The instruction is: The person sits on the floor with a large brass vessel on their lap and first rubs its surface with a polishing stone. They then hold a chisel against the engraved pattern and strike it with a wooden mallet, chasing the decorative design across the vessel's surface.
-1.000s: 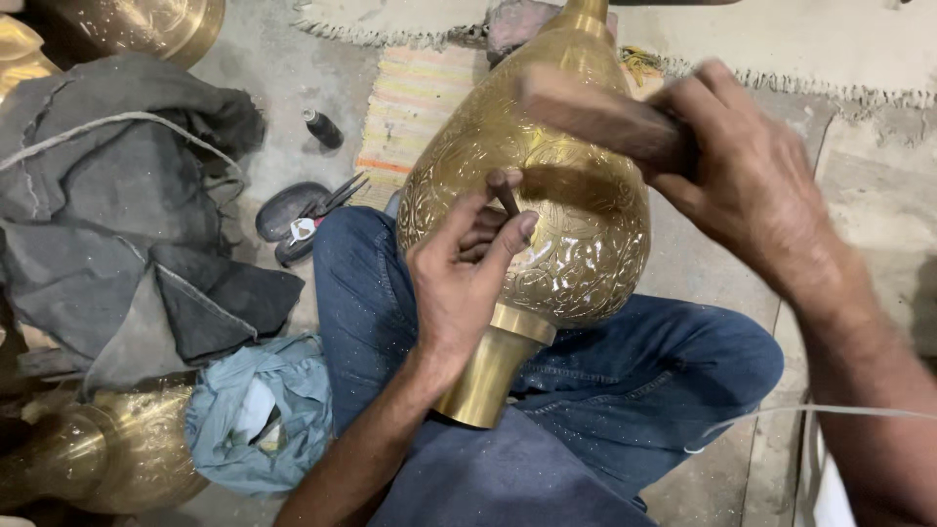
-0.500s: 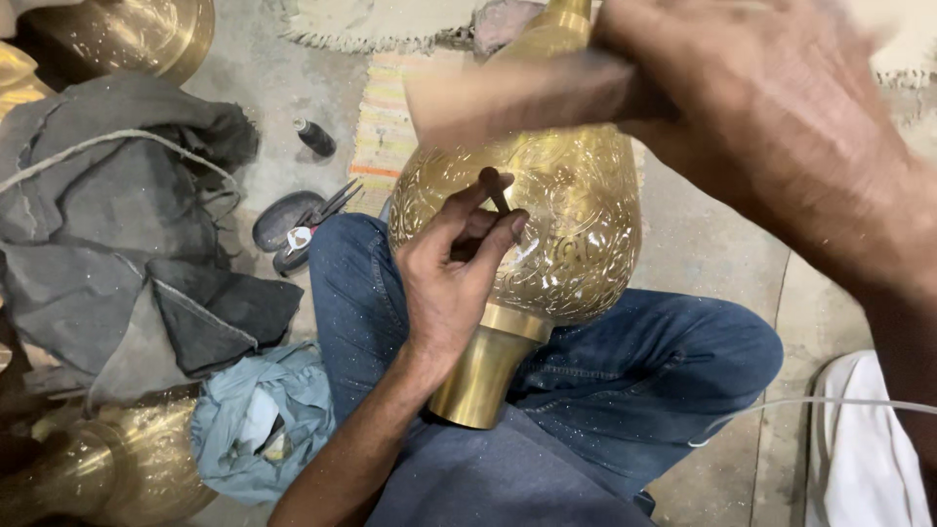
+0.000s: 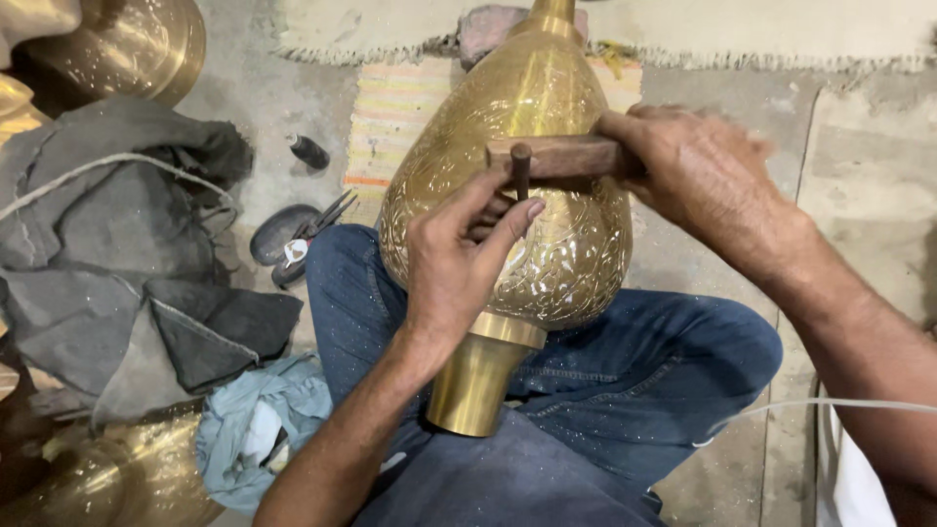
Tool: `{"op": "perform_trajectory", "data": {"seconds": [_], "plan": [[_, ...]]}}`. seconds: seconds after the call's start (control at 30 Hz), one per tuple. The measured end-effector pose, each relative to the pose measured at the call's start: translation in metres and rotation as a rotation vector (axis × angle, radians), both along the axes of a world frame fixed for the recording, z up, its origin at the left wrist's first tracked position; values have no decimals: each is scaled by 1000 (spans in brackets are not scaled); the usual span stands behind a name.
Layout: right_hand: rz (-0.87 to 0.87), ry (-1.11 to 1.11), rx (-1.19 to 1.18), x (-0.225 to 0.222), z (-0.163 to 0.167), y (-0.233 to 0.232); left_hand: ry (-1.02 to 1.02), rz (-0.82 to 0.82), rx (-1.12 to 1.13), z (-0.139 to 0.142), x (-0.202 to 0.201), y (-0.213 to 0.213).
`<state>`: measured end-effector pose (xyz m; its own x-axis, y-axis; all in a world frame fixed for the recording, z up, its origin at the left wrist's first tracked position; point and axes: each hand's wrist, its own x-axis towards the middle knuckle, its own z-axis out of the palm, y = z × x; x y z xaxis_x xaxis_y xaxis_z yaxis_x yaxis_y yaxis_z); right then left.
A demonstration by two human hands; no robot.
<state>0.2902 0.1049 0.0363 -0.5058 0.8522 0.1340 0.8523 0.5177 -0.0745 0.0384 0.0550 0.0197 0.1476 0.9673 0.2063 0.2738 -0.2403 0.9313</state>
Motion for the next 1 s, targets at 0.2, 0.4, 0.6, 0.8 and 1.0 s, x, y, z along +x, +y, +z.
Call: {"op": "perform_trajectory", "data": {"seconds": [0.2, 0.4, 0.6, 0.8, 1.0], "plan": [[-142, -271, 84, 1, 30, 10, 63, 6, -66, 0, -2, 1], [-7, 146, 140, 4, 67, 14, 61, -21, -28, 1, -2, -1], [-111, -14, 13, 4, 74, 11, 70, -12, -14, 6, -1, -2], [-110, 22, -91, -3, 80, 8, 92, 5, 0, 10, 0, -1], [-69, -26, -28, -6, 91, 3, 84, -12, -25, 11, -2, 0]]}}
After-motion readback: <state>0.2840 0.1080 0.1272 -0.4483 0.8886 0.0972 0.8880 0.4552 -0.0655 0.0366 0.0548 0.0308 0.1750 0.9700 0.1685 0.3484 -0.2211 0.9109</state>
